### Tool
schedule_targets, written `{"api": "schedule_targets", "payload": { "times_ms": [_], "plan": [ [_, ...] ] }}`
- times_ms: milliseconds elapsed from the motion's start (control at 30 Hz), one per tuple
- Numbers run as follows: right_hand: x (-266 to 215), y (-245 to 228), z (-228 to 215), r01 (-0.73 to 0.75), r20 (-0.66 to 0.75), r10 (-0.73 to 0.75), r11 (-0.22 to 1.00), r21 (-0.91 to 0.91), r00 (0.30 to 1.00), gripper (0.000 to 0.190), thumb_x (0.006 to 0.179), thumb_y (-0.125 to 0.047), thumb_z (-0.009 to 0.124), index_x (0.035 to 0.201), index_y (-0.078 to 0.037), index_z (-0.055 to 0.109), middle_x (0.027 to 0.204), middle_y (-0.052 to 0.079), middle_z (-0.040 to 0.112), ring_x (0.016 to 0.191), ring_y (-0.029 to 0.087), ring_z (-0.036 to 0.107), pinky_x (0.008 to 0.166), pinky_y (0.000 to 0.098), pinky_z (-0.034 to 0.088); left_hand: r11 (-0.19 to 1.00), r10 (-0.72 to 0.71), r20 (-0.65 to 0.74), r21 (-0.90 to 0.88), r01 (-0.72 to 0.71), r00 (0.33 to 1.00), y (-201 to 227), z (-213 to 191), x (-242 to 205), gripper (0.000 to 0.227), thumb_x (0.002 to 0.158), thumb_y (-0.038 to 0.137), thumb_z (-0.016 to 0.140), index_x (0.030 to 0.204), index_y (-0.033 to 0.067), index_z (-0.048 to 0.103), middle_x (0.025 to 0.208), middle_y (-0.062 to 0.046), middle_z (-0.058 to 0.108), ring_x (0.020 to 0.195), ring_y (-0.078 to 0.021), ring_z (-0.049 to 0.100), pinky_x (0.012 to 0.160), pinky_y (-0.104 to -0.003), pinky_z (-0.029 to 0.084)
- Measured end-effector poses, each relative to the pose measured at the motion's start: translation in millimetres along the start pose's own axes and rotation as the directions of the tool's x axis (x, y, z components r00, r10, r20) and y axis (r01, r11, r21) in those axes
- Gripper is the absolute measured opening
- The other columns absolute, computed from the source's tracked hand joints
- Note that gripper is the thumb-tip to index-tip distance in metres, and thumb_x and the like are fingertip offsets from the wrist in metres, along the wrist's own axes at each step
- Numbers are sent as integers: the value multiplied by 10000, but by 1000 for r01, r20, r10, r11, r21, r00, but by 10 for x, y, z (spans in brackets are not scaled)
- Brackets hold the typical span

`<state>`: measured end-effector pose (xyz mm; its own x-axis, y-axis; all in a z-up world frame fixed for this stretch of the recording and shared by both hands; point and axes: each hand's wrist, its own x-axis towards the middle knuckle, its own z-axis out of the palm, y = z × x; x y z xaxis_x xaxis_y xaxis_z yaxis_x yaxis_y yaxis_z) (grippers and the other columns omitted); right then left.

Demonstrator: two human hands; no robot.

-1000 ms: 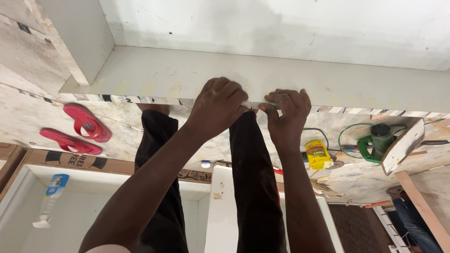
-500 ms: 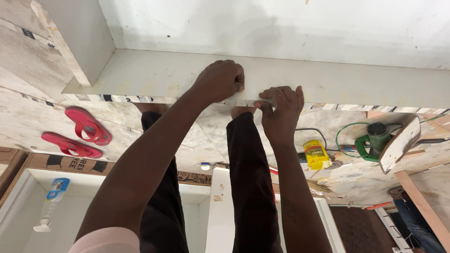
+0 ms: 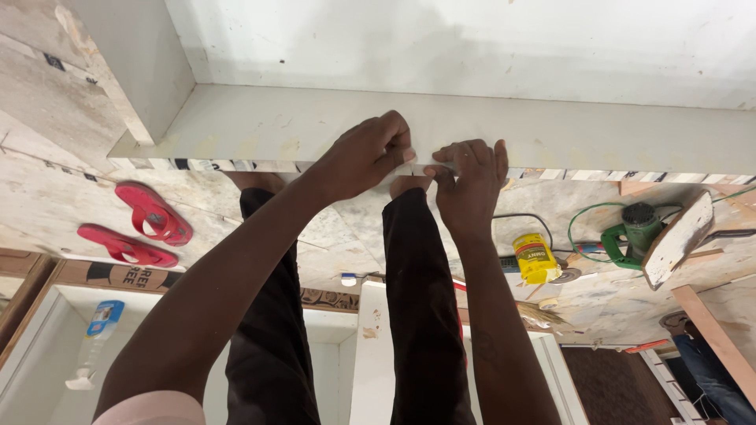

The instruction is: The person kneels on the floor and applies a strip of white edge tape to the front edge of a white wooden cabinet. They use both hands to unroll the tape from a roll and press it firmly along the edge, smoothing it down to ensure adhesion.

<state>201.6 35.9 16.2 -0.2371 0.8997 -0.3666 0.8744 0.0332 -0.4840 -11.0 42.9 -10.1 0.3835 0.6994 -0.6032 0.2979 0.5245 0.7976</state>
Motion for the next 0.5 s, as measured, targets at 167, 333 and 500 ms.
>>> {"api": "schedule_targets", "payload": {
  "times_ms": [167, 333, 500],
  "plan": [
    [-15, 15, 8, 5, 3, -5, 1000, -7, 1000, 206, 848, -164, 843, 955, -122, 672, 970, 5, 626, 1029, 230, 615, 1227, 596, 259, 995, 76, -116, 77, -67, 990, 123, 50, 14, 268, 893, 148, 762, 1005, 73, 530, 806, -52, 621, 795, -210, 644, 702, -398, 506],
    [-28, 45, 25, 21, -16, -21, 1000, -1, 1000, 202, 849, -159, 843, 953, -127, 673, 966, -7, 625, 1030, 224, 613, 1228, 595, 259, 942, 272, -266, 270, -200, 925, 69, 222, 19, 143, 903, 75, 751, 898, 84, 608, 823, -43, 665, 812, -213, 657, 721, -390, 532],
    [-44, 49, 43, 29, -37, -29, 1000, -3, 999, 181, 858, -162, 834, 951, -134, 681, 970, -19, 633, 1032, 215, 611, 1235, 584, 261, 993, -83, -293, 55, 104, 952, -63, 291, 247, 112, 903, 56, 700, 839, 90, 615, 800, -12, 700, 816, -169, 684, 744, -370, 542]
  ]
}}
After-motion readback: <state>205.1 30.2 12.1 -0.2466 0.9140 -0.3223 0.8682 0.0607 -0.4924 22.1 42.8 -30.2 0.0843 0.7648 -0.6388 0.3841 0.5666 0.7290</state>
